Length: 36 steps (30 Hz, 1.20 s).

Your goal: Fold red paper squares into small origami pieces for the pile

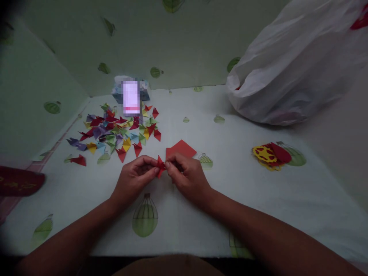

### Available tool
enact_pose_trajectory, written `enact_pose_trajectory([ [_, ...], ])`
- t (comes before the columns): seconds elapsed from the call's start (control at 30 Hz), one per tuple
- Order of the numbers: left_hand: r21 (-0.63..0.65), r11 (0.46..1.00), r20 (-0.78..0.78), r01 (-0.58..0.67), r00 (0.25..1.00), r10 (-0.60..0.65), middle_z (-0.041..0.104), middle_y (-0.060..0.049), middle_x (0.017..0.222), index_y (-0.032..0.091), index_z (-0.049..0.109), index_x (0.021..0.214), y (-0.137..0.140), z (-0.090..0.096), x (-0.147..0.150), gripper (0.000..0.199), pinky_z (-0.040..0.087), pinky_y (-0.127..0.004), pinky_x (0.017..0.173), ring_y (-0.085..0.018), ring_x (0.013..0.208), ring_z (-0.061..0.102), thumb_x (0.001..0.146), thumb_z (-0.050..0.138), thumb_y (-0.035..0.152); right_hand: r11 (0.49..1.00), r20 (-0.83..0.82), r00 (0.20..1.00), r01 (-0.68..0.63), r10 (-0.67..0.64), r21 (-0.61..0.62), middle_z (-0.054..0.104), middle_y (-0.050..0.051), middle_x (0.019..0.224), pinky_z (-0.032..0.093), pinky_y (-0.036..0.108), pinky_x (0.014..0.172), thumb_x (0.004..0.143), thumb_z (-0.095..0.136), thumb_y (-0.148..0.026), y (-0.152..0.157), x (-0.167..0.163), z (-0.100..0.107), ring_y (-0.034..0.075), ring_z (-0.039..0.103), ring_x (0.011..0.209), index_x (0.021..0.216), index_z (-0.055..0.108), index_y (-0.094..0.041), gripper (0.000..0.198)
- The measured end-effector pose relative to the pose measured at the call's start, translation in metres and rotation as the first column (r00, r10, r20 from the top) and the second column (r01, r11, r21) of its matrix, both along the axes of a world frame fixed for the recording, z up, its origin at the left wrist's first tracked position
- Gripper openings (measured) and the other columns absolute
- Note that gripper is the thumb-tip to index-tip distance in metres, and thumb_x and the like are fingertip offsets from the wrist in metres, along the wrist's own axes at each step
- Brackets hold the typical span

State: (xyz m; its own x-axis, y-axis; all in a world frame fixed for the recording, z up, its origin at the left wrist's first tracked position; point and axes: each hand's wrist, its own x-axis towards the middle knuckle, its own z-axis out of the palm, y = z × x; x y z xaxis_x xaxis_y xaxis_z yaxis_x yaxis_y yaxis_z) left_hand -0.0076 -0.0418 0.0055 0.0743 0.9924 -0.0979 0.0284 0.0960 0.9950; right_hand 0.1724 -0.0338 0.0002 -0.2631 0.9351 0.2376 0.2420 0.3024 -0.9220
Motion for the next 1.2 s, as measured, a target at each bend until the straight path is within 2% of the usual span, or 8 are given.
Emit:
enact_pose_trajectory([
  [0.1,-0.003,0.999,-0.026,-0.033,0.999,0.033,0.072,-0.001,0.073,0.017,0.069,0.081,0.0015,-0.0014,-0.001,0.013,0.054,-0.022,0.061,-0.011,0.064,0.066,0.072,0.076,0.024,0.995,-0.07,0.998,-0.014,0.007,-0.097,0.06,-0.002,0.066,0.045,0.023,0.05,0.095,0.055,-0.027,0.0019,0.0001,-0.0033,0.011,0.056,0.05,0.084,0.06,-0.018,0.015],
  [0.23,0.029,0.998,-0.021,-0.047,0.999,0.047,0.072,-0.001,0.075,0.017,0.07,0.082,0.0027,-0.0034,-0.0017,0.014,0.055,-0.023,0.063,-0.012,0.066,0.067,0.073,0.075,0.026,0.989,-0.083,0.996,-0.05,0.039,-0.136,0.057,-0.004,0.062,0.043,0.023,0.048,0.093,0.058,-0.026,0.003,-0.0016,-0.0055,0.011,0.054,0.049,0.087,0.061,-0.019,0.01],
  [0.33,0.06,0.997,-0.038,-0.038,0.998,0.041,0.073,-0.001,0.076,0.017,0.07,0.083,0.003,-0.0044,-0.0021,0.013,0.055,-0.024,0.064,-0.013,0.067,0.067,0.075,0.074,0.027,0.989,-0.147,0.989,-0.047,0.026,-0.141,0.056,-0.005,0.062,0.043,0.024,0.047,0.093,0.06,-0.027,0.002,-0.0028,-0.0056,0.011,0.054,0.048,0.088,0.06,-0.019,0.009],
  [0.43,0.099,0.995,-0.079,-0.007,0.997,0.015,0.073,-0.002,0.077,0.017,0.07,0.084,0.0027,-0.0051,-0.0024,0.011,0.056,-0.025,0.066,-0.013,0.068,0.068,0.077,0.073,0.026,0.996,-0.183,0.983,-0.023,0.008,-0.082,0.055,-0.006,0.063,0.043,0.024,0.048,0.092,0.063,-0.025,0.0013,-0.0029,-0.0061,0.011,0.053,0.048,0.095,0.06,-0.02,0.007],
  [0.53,0.139,0.99,-0.106,0.026,0.994,-0.011,0.073,-0.003,0.078,0.017,0.07,0.083,0.0017,-0.0055,-0.0025,0.01,0.055,-0.026,0.067,-0.014,0.068,0.069,0.078,0.072,0.025,1.0,-0.127,0.992,-0.017,0.018,0.013,0.057,-0.005,0.063,0.042,0.025,0.049,0.092,0.064,-0.023,0.0017,-0.0019,-0.0066,0.011,0.053,0.05,0.098,0.063,-0.02,0.006],
  [0.67,0.132,0.99,-0.09,0.043,0.995,-0.032,0.073,-0.003,0.077,0.017,0.07,0.083,0.0008,-0.0062,-0.002,0.01,0.055,-0.026,0.065,-0.014,0.069,0.069,0.079,0.073,0.025,0.996,-0.018,1.0,0.004,-0.002,0.093,0.063,-0.002,0.067,0.043,0.026,0.054,0.092,0.063,-0.019,0.0034,-0.0002,-0.0063,0.011,0.055,0.055,0.09,0.065,-0.019,0.003],
  [0.83,0.097,0.995,-0.039,0.021,0.999,-0.017,0.073,-0.002,0.075,0.017,0.07,0.082,0.0016,-0.0067,-0.002,0.012,0.055,-0.025,0.064,-0.014,0.068,0.068,0.076,0.075,0.026,0.997,0.045,0.999,0.01,-0.014,0.081,0.062,-0.002,0.065,0.043,0.027,0.056,0.091,0.062,-0.019,0.0043,0.0005,-0.0056,0.013,0.056,0.058,0.083,0.065,-0.019,0.008],
  [1.2,0.114,0.992,-0.053,-0.043,0.997,0.05,0.072,-0.001,0.076,0.017,0.069,0.082,0.0093,-0.0059,-0.0083,0.016,0.053,-0.025,0.068,-0.012,0.068,0.066,0.073,0.077,0.027,0.998,0.06,0.997,0.051,-0.053,0.026,0.066,0.0,0.069,0.042,0.027,0.058,0.09,0.059,-0.021,0.0063,0.0004,-0.0024,0.013,0.056,0.059,0.082,0.064,-0.019,0.01],
])
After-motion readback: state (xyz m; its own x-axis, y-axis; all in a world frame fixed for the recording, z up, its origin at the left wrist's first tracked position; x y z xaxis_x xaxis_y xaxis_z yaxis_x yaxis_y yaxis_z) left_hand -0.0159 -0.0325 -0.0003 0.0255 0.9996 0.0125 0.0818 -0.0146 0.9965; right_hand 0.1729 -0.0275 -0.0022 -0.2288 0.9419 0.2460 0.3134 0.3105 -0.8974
